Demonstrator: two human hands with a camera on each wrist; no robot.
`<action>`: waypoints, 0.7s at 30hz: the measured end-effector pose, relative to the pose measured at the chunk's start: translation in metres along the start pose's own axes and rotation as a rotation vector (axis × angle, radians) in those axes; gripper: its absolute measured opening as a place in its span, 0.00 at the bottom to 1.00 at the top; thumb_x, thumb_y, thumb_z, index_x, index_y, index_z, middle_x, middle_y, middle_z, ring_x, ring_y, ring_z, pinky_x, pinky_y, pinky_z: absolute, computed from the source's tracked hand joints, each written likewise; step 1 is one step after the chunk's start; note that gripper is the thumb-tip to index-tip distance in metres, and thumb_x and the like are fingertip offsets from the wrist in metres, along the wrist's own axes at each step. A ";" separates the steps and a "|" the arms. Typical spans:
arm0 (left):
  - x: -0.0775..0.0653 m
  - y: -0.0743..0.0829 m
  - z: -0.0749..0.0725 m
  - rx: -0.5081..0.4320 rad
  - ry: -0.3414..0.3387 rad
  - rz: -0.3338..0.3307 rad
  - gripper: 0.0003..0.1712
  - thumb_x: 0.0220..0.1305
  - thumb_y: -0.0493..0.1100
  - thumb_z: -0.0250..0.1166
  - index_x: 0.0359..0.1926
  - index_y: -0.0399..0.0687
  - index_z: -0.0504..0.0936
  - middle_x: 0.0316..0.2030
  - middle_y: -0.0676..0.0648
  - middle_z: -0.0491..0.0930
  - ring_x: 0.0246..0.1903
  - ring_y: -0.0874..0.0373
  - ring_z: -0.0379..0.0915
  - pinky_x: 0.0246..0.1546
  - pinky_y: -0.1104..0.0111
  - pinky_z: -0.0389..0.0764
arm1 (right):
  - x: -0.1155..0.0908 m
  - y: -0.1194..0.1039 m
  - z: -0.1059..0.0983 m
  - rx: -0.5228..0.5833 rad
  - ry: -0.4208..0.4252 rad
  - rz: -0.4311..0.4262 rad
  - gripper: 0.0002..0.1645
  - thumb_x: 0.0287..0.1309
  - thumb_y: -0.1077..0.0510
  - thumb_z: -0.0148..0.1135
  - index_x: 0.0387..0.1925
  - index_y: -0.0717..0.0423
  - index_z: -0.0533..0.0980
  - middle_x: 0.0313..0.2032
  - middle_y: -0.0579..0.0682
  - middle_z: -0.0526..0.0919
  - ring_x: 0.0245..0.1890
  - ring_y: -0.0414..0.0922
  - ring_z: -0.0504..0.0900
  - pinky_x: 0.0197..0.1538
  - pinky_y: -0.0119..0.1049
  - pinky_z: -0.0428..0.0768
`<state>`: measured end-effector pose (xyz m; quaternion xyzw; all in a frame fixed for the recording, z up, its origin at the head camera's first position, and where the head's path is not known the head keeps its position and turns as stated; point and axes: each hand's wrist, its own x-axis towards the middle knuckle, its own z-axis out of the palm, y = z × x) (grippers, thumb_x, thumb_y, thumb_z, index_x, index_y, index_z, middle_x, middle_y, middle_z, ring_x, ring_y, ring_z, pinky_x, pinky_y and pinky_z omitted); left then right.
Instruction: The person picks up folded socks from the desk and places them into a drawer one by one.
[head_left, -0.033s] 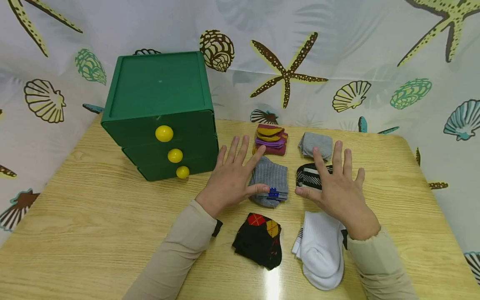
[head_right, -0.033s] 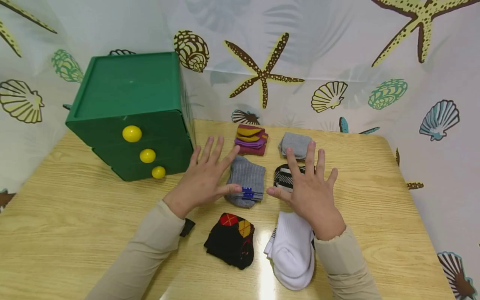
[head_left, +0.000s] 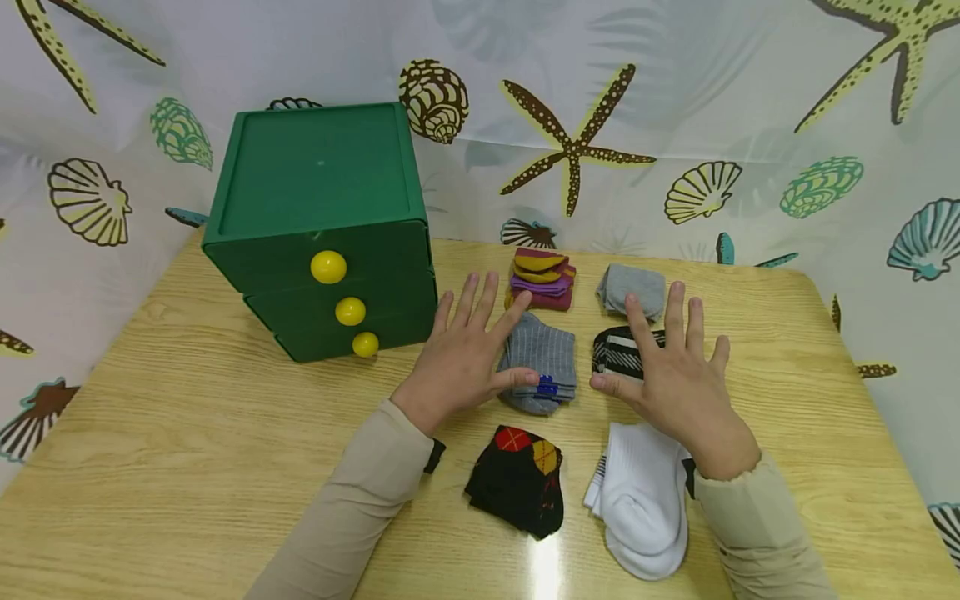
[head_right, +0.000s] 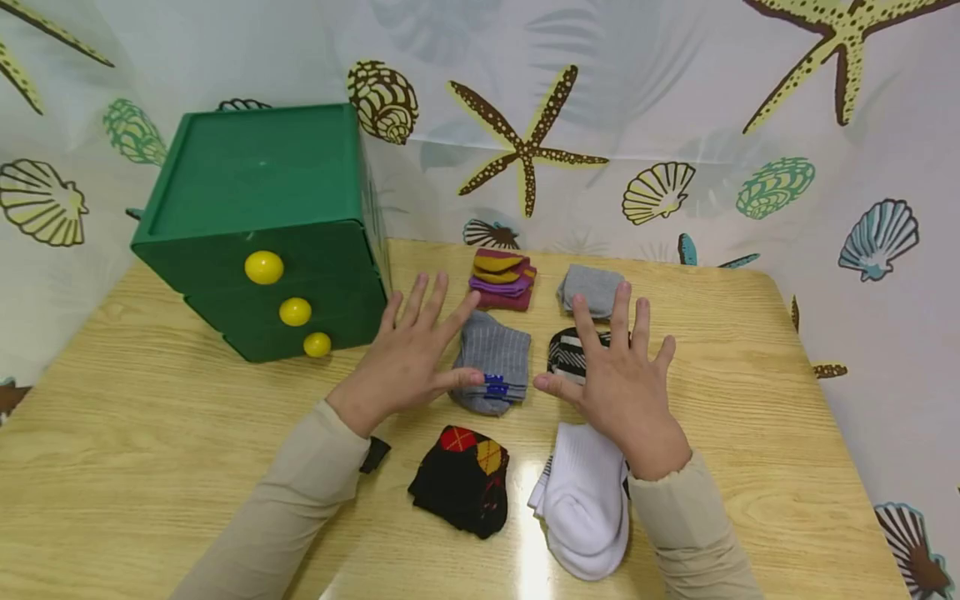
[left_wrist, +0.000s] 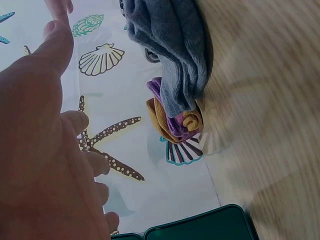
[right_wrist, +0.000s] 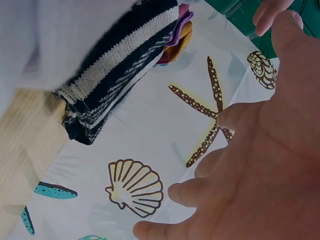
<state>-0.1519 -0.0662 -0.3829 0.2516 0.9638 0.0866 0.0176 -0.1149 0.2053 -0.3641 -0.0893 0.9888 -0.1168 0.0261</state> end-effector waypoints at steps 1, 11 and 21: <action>0.000 0.000 0.000 0.000 0.002 0.001 0.56 0.65 0.76 0.53 0.82 0.61 0.39 0.79 0.38 0.29 0.76 0.42 0.17 0.72 0.45 0.25 | 0.000 0.000 0.000 0.000 0.001 -0.001 0.65 0.59 0.22 0.57 0.82 0.46 0.38 0.75 0.61 0.16 0.75 0.63 0.20 0.62 0.81 0.36; -0.001 -0.001 -0.003 0.000 0.022 0.010 0.56 0.64 0.76 0.53 0.82 0.60 0.40 0.79 0.38 0.30 0.76 0.42 0.18 0.72 0.45 0.26 | 0.000 -0.002 -0.004 0.001 -0.007 0.004 0.65 0.59 0.21 0.55 0.82 0.45 0.38 0.75 0.61 0.16 0.75 0.64 0.21 0.62 0.81 0.37; -0.005 0.000 -0.011 0.008 0.067 0.058 0.55 0.66 0.75 0.53 0.82 0.60 0.43 0.79 0.39 0.32 0.77 0.43 0.20 0.72 0.45 0.28 | -0.003 -0.002 -0.010 0.006 0.046 -0.003 0.66 0.60 0.23 0.55 0.82 0.48 0.35 0.76 0.64 0.20 0.76 0.65 0.25 0.63 0.79 0.39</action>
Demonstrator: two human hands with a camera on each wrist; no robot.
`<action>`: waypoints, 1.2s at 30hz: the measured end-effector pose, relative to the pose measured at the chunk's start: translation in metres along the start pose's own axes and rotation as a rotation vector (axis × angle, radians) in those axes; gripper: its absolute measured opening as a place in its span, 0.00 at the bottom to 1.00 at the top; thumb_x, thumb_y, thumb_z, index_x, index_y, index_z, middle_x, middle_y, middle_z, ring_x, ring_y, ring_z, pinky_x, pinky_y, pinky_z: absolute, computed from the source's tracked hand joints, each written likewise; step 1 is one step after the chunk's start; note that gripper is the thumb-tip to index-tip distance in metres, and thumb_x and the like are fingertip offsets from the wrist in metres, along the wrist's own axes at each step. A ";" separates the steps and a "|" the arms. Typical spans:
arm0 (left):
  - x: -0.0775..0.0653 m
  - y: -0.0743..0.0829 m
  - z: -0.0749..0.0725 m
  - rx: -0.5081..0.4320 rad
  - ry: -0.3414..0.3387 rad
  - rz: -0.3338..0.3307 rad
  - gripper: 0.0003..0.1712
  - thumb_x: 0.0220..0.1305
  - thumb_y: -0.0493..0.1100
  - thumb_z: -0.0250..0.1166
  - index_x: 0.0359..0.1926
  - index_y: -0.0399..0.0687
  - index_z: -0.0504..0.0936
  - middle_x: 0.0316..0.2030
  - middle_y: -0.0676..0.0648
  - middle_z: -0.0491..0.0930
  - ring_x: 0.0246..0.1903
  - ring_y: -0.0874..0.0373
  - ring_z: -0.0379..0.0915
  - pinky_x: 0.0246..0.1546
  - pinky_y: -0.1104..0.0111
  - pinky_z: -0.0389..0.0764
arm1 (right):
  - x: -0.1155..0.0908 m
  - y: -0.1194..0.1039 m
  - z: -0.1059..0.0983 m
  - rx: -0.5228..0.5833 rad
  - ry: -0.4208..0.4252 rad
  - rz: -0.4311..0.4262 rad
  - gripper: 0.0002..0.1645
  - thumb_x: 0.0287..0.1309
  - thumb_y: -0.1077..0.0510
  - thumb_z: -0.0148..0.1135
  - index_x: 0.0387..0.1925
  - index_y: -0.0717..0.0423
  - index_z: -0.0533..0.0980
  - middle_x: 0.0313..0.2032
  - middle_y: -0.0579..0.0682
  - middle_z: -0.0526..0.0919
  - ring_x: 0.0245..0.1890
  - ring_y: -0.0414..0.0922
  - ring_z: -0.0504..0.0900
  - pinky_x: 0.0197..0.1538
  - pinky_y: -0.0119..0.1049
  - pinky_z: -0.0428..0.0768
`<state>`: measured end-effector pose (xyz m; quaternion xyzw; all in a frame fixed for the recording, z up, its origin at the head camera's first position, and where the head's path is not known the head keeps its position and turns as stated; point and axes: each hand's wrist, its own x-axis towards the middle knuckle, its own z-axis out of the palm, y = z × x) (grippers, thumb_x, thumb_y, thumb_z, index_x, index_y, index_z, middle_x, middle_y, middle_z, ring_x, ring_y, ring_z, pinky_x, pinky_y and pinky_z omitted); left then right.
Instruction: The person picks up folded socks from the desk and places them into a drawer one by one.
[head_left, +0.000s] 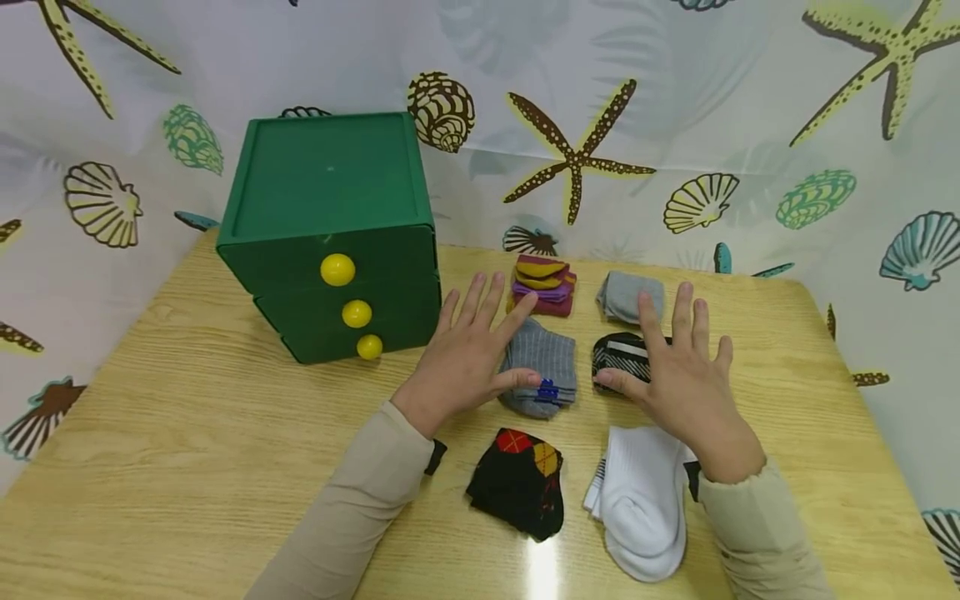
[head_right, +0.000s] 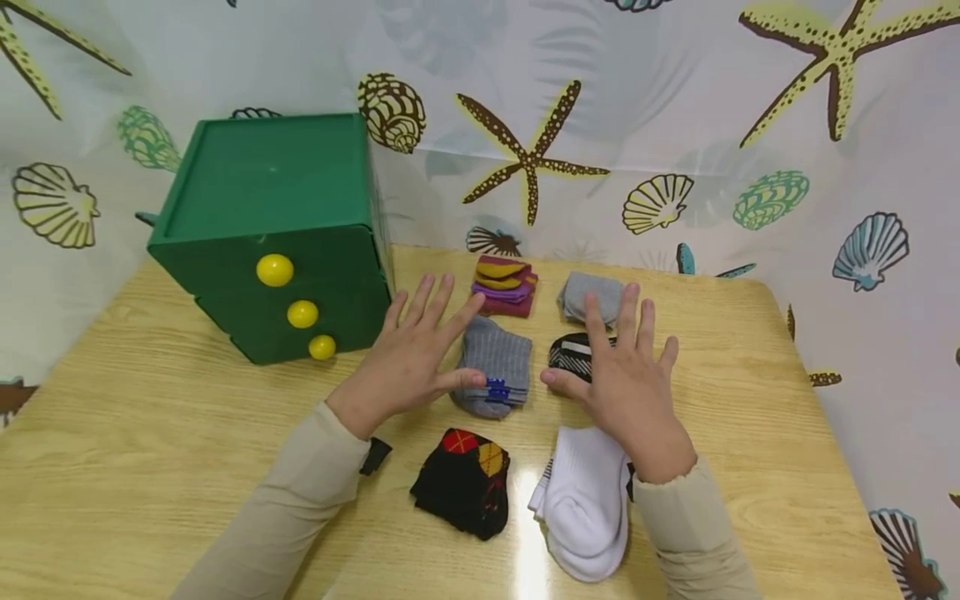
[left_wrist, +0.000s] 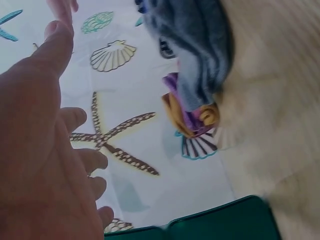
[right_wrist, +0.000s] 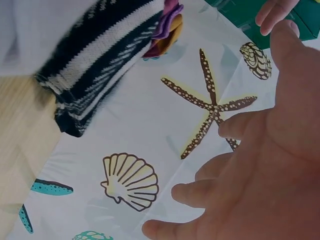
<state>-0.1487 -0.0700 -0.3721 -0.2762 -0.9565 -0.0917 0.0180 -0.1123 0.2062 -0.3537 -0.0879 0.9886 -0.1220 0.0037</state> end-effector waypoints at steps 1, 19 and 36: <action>-0.001 0.000 -0.003 0.003 0.011 0.010 0.54 0.66 0.75 0.54 0.82 0.60 0.43 0.79 0.39 0.32 0.77 0.43 0.22 0.73 0.45 0.29 | -0.001 -0.001 -0.001 0.006 0.004 -0.006 0.66 0.61 0.24 0.56 0.82 0.49 0.34 0.76 0.65 0.21 0.76 0.65 0.26 0.63 0.79 0.39; -0.063 -0.051 -0.103 -0.149 0.491 0.239 0.35 0.68 0.44 0.70 0.72 0.40 0.70 0.71 0.34 0.63 0.74 0.40 0.52 0.73 0.46 0.48 | -0.016 -0.061 -0.044 0.428 0.106 -0.258 0.46 0.71 0.41 0.61 0.81 0.47 0.52 0.77 0.52 0.54 0.76 0.56 0.54 0.69 0.65 0.58; -0.089 -0.164 -0.176 -0.416 0.267 -0.146 0.38 0.78 0.57 0.54 0.81 0.55 0.53 0.80 0.47 0.42 0.78 0.46 0.33 0.71 0.39 0.41 | 0.010 -0.136 -0.054 0.526 0.156 -0.440 0.38 0.70 0.47 0.63 0.76 0.48 0.63 0.71 0.51 0.67 0.63 0.52 0.72 0.59 0.54 0.76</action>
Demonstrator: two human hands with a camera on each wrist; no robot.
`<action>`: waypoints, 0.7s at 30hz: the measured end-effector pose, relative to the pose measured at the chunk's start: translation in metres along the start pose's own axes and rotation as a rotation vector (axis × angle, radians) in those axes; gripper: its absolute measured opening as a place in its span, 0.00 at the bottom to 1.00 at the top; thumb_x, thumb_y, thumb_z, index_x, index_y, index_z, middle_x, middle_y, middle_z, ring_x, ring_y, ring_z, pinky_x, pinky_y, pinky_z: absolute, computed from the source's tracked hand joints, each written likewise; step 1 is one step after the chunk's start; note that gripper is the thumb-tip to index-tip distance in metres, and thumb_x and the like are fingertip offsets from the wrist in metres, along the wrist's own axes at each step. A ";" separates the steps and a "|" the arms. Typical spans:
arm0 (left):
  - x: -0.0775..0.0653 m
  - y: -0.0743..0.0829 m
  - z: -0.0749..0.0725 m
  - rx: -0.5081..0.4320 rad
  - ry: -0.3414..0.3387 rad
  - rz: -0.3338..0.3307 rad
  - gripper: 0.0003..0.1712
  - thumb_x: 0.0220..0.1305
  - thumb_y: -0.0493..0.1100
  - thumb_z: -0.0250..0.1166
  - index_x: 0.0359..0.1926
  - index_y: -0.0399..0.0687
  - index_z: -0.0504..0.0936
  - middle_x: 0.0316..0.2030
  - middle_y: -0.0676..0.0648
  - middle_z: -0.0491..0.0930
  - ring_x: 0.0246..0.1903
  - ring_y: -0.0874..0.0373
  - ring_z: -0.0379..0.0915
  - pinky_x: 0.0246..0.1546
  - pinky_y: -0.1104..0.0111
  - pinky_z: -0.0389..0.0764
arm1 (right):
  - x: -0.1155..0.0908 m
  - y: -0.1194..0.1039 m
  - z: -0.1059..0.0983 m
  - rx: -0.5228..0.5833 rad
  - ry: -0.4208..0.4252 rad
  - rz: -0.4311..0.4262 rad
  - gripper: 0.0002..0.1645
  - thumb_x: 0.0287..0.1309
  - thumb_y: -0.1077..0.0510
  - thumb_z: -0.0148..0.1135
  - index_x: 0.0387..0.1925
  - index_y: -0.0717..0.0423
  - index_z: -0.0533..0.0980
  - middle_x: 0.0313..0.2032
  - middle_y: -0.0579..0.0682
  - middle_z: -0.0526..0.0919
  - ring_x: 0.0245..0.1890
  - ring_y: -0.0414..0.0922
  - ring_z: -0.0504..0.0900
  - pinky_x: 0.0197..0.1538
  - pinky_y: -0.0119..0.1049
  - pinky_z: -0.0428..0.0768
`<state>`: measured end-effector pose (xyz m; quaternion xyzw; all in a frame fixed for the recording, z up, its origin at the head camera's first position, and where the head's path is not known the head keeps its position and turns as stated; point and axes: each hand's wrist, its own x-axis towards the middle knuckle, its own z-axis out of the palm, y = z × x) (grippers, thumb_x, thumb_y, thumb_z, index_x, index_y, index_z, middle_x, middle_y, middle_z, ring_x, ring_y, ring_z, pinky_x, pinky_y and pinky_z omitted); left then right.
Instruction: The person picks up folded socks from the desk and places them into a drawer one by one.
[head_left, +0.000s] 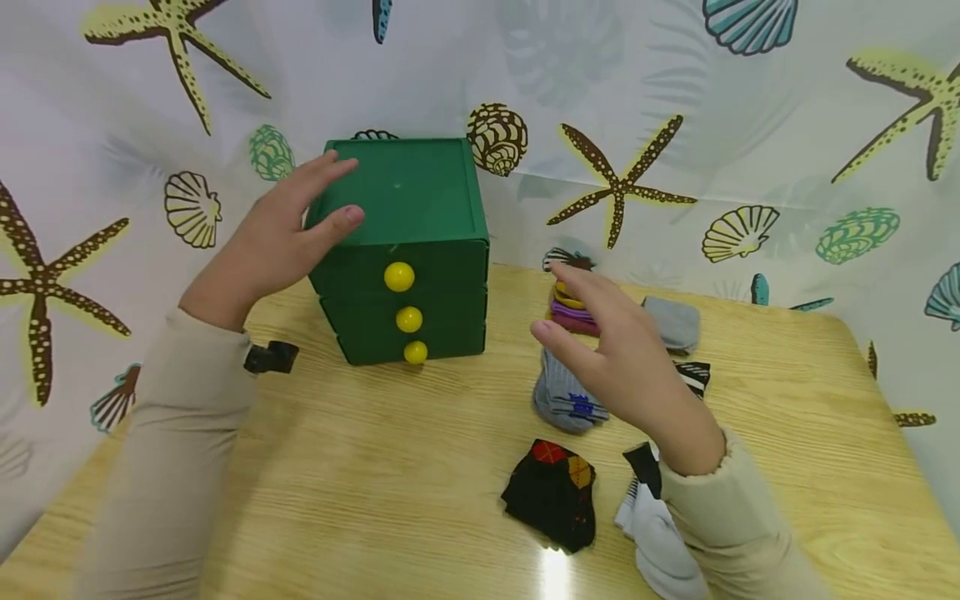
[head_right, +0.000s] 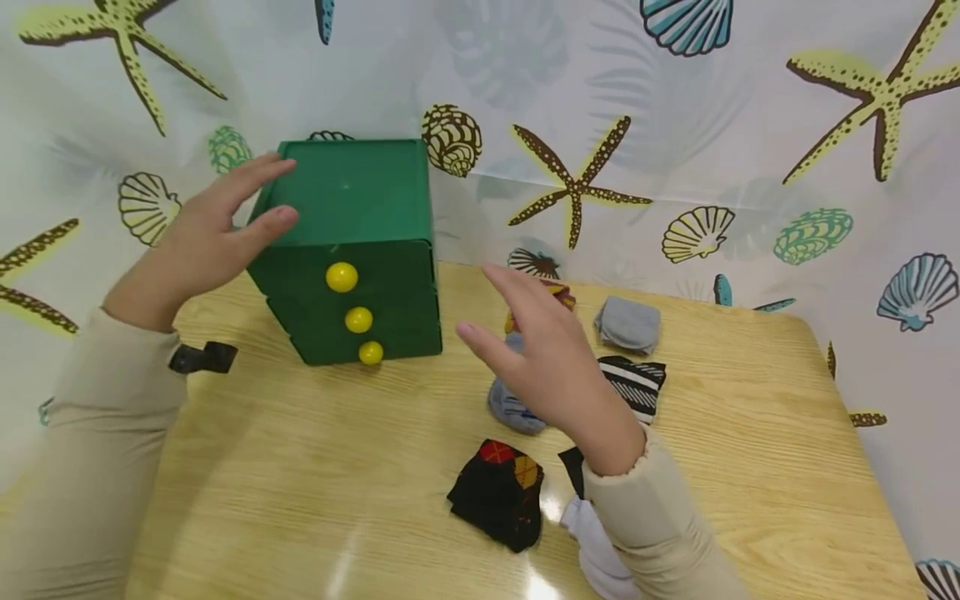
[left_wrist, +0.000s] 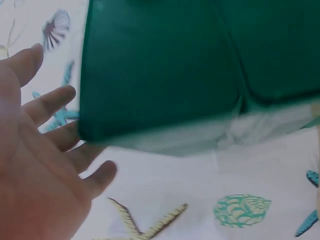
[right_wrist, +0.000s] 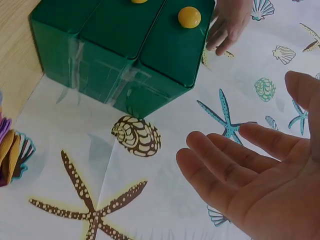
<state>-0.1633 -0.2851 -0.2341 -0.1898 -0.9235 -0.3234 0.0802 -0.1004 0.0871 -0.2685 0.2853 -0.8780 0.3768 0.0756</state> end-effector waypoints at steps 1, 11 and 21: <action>0.005 -0.005 -0.005 -0.019 -0.021 -0.036 0.39 0.78 0.58 0.53 0.81 0.56 0.51 0.80 0.48 0.40 0.78 0.46 0.32 0.71 0.39 0.40 | 0.003 -0.002 0.002 0.011 0.000 -0.001 0.38 0.71 0.47 0.63 0.76 0.49 0.63 0.70 0.52 0.68 0.62 0.51 0.73 0.60 0.53 0.76; 0.059 -0.038 -0.020 0.092 -0.329 -0.288 0.56 0.76 0.69 0.40 0.76 0.38 0.19 0.74 0.37 0.12 0.73 0.43 0.08 0.71 0.43 0.27 | 0.031 -0.019 0.039 0.123 -0.022 0.002 0.35 0.73 0.46 0.58 0.75 0.54 0.65 0.71 0.51 0.68 0.61 0.49 0.75 0.60 0.48 0.75; 0.073 -0.034 -0.015 0.170 -0.410 -0.370 0.61 0.72 0.75 0.35 0.71 0.34 0.12 0.71 0.34 0.07 0.72 0.41 0.05 0.71 0.44 0.27 | 0.054 -0.021 0.097 0.255 0.067 0.076 0.29 0.74 0.48 0.57 0.69 0.58 0.71 0.58 0.56 0.80 0.47 0.49 0.82 0.48 0.43 0.83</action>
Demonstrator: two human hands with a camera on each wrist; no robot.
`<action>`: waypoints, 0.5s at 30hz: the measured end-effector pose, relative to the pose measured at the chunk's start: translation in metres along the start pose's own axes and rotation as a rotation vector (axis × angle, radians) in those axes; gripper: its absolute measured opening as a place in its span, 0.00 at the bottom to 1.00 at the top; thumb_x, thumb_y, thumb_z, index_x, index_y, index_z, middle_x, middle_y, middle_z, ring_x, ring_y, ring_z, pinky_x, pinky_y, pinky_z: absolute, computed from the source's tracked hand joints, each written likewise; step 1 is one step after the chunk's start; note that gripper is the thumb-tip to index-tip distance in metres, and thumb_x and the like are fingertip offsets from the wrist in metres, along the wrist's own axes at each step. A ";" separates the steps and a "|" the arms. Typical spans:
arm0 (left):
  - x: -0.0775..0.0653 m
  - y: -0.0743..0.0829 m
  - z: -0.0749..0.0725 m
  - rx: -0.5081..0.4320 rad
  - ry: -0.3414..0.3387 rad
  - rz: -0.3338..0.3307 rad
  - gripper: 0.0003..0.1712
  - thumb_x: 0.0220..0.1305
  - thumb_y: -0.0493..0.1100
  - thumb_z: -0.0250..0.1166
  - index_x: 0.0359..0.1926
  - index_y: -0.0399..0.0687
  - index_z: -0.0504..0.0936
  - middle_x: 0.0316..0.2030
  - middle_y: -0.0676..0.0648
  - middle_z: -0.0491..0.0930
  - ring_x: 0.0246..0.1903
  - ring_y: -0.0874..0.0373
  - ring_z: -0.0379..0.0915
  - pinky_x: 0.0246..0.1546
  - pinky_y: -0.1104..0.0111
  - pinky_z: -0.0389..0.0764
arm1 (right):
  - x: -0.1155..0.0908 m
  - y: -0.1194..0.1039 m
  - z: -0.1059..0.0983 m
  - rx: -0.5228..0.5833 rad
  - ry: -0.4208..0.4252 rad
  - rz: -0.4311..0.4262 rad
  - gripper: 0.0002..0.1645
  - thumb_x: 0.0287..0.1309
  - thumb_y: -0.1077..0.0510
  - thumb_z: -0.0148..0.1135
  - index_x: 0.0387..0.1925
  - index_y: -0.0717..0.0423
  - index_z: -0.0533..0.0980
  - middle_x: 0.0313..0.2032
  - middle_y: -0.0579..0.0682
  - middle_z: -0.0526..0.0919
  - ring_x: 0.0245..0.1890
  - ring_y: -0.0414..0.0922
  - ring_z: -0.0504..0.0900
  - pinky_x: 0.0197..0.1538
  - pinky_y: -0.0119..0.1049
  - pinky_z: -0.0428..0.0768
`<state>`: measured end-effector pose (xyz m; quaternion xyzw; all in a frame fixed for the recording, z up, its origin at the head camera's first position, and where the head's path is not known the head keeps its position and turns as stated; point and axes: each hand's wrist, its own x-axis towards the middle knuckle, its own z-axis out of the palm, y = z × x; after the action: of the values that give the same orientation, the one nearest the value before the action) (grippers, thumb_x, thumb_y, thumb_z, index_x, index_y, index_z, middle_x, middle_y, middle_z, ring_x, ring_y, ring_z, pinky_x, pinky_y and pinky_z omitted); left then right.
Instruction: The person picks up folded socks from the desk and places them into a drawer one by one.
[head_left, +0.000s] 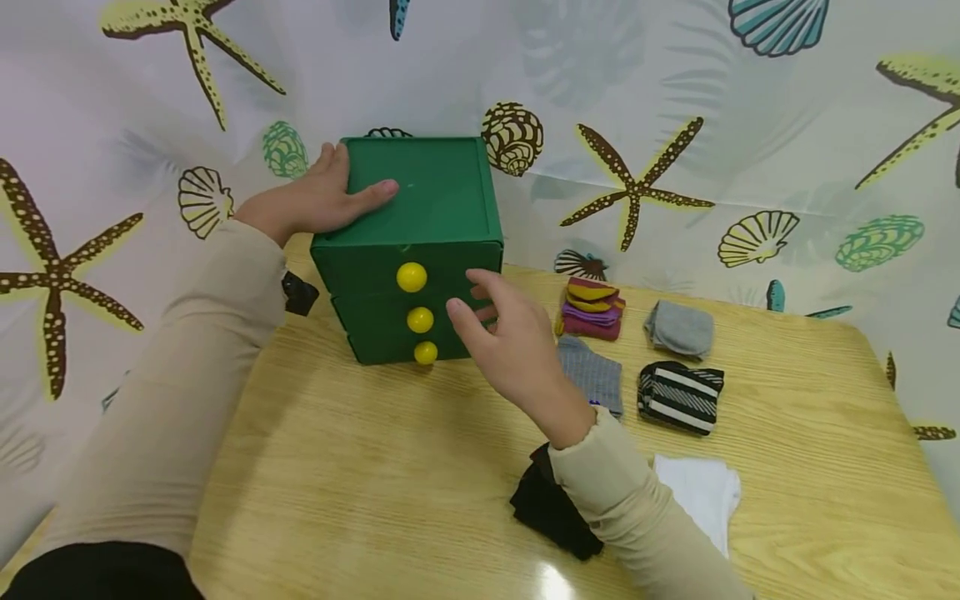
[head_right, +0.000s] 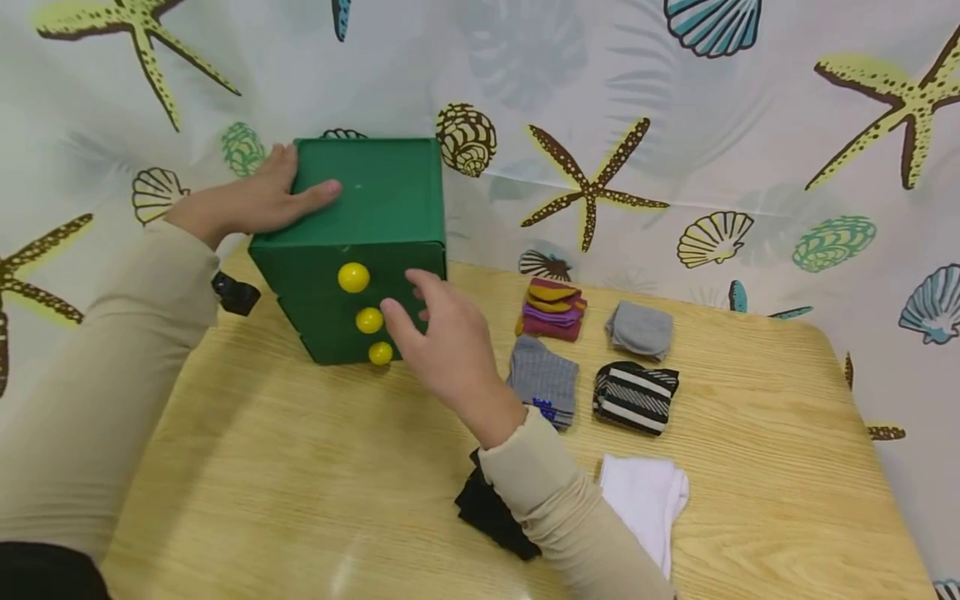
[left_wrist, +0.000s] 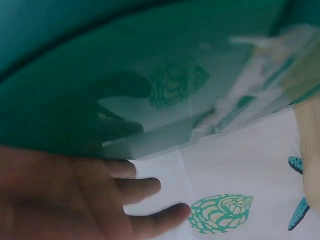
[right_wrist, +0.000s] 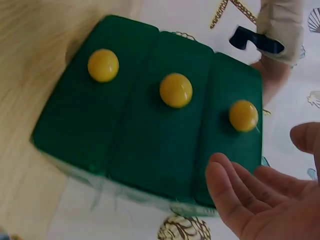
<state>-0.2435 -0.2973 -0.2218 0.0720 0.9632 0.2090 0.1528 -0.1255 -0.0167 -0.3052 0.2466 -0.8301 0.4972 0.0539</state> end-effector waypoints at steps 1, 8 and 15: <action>0.000 0.001 0.000 0.001 0.006 -0.007 0.61 0.72 0.75 0.36 0.71 0.34 0.13 0.72 0.34 0.09 0.72 0.40 0.06 0.71 0.44 0.27 | 0.002 0.001 0.005 0.014 0.015 -0.002 0.29 0.74 0.48 0.57 0.69 0.58 0.71 0.56 0.57 0.80 0.45 0.48 0.83 0.46 0.42 0.83; 0.001 0.003 0.007 0.030 0.094 -0.066 0.64 0.68 0.79 0.38 0.73 0.36 0.16 0.75 0.34 0.14 0.75 0.38 0.14 0.72 0.42 0.33 | 0.013 0.000 0.036 0.092 0.086 -0.039 0.29 0.72 0.49 0.59 0.68 0.58 0.69 0.51 0.56 0.82 0.39 0.49 0.83 0.39 0.38 0.83; 0.000 0.005 0.010 0.074 0.118 -0.092 0.65 0.67 0.80 0.37 0.74 0.37 0.17 0.75 0.35 0.14 0.75 0.38 0.16 0.71 0.40 0.35 | 0.021 -0.004 0.057 0.137 0.108 0.010 0.28 0.71 0.49 0.62 0.66 0.57 0.69 0.49 0.54 0.81 0.35 0.47 0.84 0.34 0.33 0.82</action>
<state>-0.2403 -0.2896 -0.2282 0.0206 0.9799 0.1698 0.1024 -0.1331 -0.0746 -0.3233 0.2182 -0.7914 0.5655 0.0792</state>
